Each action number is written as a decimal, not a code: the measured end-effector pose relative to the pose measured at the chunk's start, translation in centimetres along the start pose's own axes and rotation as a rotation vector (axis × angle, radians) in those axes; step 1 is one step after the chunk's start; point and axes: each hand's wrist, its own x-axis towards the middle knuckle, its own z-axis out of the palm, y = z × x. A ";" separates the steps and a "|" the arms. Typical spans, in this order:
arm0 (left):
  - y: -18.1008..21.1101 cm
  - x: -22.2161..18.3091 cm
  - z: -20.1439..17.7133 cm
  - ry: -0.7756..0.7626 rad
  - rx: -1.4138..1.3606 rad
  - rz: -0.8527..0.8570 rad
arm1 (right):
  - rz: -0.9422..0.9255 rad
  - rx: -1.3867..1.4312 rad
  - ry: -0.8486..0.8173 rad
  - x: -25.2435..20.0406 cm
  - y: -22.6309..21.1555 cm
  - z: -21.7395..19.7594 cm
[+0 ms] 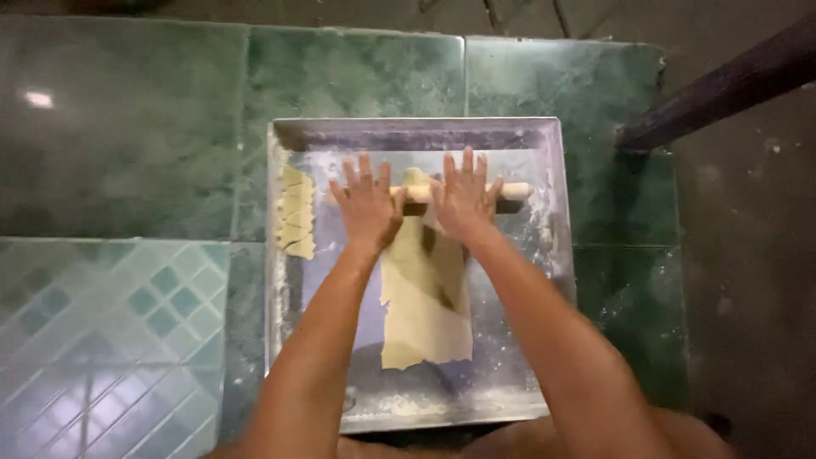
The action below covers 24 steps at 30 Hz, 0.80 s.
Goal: Rolling out dough on a metal tray and cutting it into small diamond shapes using a wheel cutter.
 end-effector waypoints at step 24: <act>0.0 9.1 -1.4 0.016 0.102 0.065 | -0.188 -0.020 0.353 9.1 -0.6 -1.1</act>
